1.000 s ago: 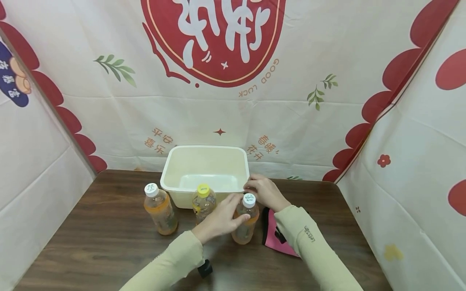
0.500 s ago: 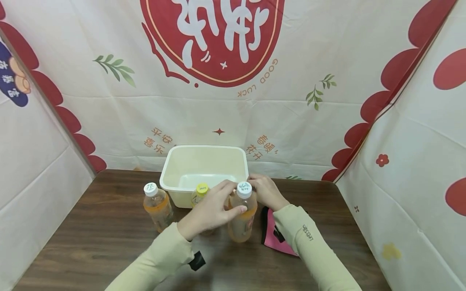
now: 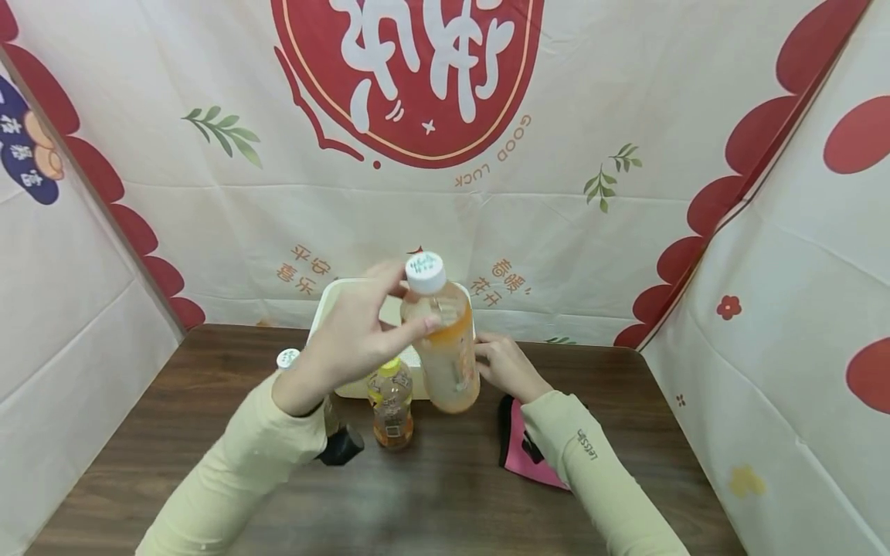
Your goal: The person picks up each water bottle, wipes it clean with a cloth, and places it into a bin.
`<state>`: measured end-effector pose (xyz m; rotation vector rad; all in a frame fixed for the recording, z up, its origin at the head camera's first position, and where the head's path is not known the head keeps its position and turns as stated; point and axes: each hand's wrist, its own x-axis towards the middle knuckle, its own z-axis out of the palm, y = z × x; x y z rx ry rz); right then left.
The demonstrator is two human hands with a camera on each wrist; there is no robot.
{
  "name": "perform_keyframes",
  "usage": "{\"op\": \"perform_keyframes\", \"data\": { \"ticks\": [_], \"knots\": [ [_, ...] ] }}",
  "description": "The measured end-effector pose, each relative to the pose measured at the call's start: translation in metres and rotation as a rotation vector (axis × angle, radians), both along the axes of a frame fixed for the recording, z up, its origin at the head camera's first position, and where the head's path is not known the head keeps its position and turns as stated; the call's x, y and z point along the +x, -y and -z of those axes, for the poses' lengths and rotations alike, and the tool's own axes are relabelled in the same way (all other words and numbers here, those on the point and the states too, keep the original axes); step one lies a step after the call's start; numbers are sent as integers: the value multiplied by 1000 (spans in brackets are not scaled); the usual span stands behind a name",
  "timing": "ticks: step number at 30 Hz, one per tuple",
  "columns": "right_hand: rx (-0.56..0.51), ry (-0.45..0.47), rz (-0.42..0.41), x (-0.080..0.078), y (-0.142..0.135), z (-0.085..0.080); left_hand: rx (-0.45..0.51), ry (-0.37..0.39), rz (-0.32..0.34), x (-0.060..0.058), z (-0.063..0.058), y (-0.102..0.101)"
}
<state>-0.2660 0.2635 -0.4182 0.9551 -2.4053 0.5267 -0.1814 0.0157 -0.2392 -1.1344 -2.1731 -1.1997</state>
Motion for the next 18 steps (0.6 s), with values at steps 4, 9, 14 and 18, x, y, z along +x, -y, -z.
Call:
{"op": "perform_keyframes", "data": {
  "ticks": [4,9,14,18],
  "knots": [
    [29,-41,-22,-3,-1,2,-4,20,-19,-10,-20,0],
    [14,12,-36,-2,1,1,-52,24,-47,-35,-29,-3],
    [-27,48,-86,-1,2,0,-73,102,-54,-64,-29,-4],
    [-19,50,-85,-1,1,0,-107,172,-44,-83,-26,-6]
  ]
}}
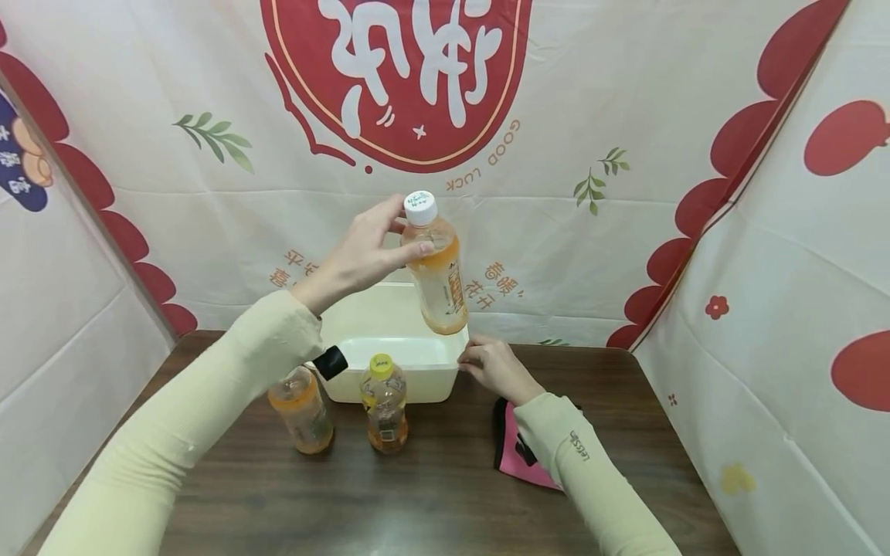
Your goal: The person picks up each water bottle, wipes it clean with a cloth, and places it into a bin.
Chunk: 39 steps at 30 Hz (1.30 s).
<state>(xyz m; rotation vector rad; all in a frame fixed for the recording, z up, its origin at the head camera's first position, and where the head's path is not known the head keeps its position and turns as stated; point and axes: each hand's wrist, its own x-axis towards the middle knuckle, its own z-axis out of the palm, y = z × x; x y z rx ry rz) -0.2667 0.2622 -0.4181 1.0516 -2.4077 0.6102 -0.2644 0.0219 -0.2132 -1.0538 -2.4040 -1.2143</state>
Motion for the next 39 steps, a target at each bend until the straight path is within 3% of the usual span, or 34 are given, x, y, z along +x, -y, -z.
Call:
{"op": "perform_keyframes", "data": {
  "ticks": [5,12,21,32,39],
  "knots": [
    [1,5,14,0,0,1,-29,56,35,-19,9,-3],
    [16,29,39,1,1,0,-42,78,51,-43,21,-6],
    [15,16,47,3,-2,-1,-133,179,72,-79,50,-21],
    [7,-14,43,3,0,1,-322,209,103,-97,90,-27],
    [2,-13,50,3,0,0,-408,197,123,-108,106,-25]
  ]
}}
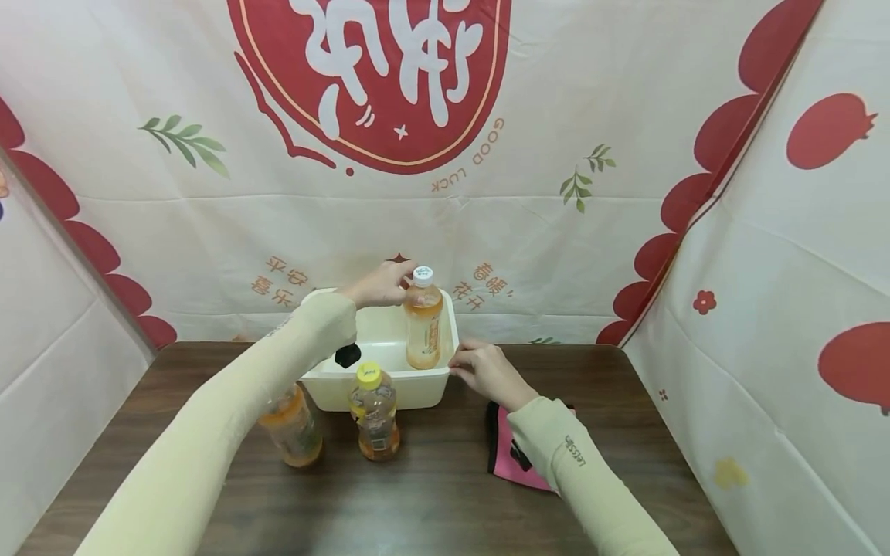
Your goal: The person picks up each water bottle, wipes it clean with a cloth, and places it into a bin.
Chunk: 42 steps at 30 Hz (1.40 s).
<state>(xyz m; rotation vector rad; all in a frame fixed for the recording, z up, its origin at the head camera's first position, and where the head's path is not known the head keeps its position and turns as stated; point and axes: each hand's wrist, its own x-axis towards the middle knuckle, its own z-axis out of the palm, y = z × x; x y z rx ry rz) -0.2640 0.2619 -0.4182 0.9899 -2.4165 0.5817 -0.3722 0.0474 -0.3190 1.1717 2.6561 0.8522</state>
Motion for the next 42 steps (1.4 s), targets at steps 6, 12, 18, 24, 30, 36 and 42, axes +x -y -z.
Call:
{"op": "perform_keyframes", "data": {
  "ticks": [6,12,18,24,30,36,42],
  "knots": [
    [2,5,16,1,-1,1,-20,36,17,-4,8,-2],
    [7,14,25,1,-1,1,-46,71,28,-9,15,-5],
    [11,4,27,2,-1,-1,-75,103,17,-15,22,-10],
    [11,21,23,3,0,0,-113,119,37,-14,30,-13],
    [14,18,27,3,0,0,-103,141,33,-13,31,-14],
    [18,34,40,4,1,-2,-101,140,28,-12,31,-14],
    [17,35,43,5,1,-2,-107,149,15,-12,31,-14]
  ]
}}
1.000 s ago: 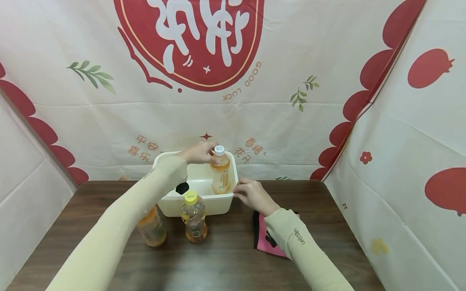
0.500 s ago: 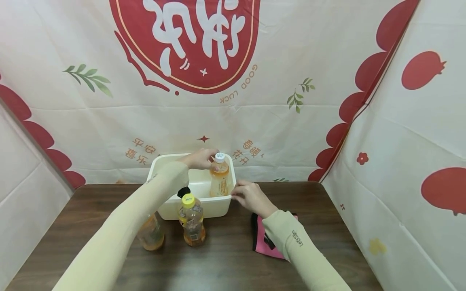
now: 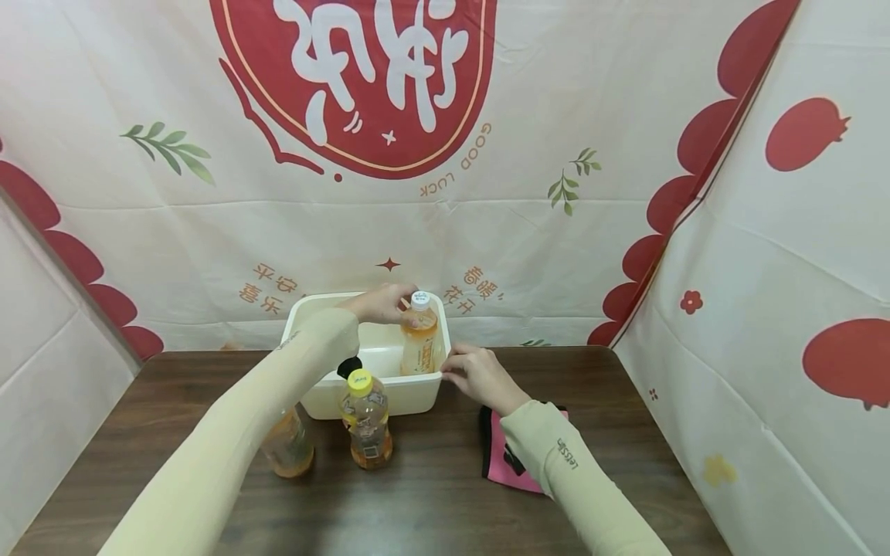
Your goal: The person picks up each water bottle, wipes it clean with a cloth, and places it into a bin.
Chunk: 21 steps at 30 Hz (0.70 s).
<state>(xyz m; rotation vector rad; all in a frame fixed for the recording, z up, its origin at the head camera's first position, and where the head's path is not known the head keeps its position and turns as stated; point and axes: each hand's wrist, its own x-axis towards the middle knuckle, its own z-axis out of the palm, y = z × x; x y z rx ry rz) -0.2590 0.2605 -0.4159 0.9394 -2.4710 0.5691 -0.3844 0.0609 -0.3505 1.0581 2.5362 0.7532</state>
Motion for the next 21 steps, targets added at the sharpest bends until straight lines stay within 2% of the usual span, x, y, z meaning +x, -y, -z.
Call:
{"op": "perform_keyframes", "data": {
  "ticks": [7,13,18,21],
  "knots": [
    [6,-18,3,-1,0,1,8,20,8,-1,-4,4],
    [13,-13,-1,-2,-1,1,11,1,21,-2,-14,11],
    [10,-3,4,-3,-1,1,-9,-36,-9,-2,-26,15],
    [3,15,15,-2,0,2,-43,-31,-30,-1,-30,18]
  ]
}}
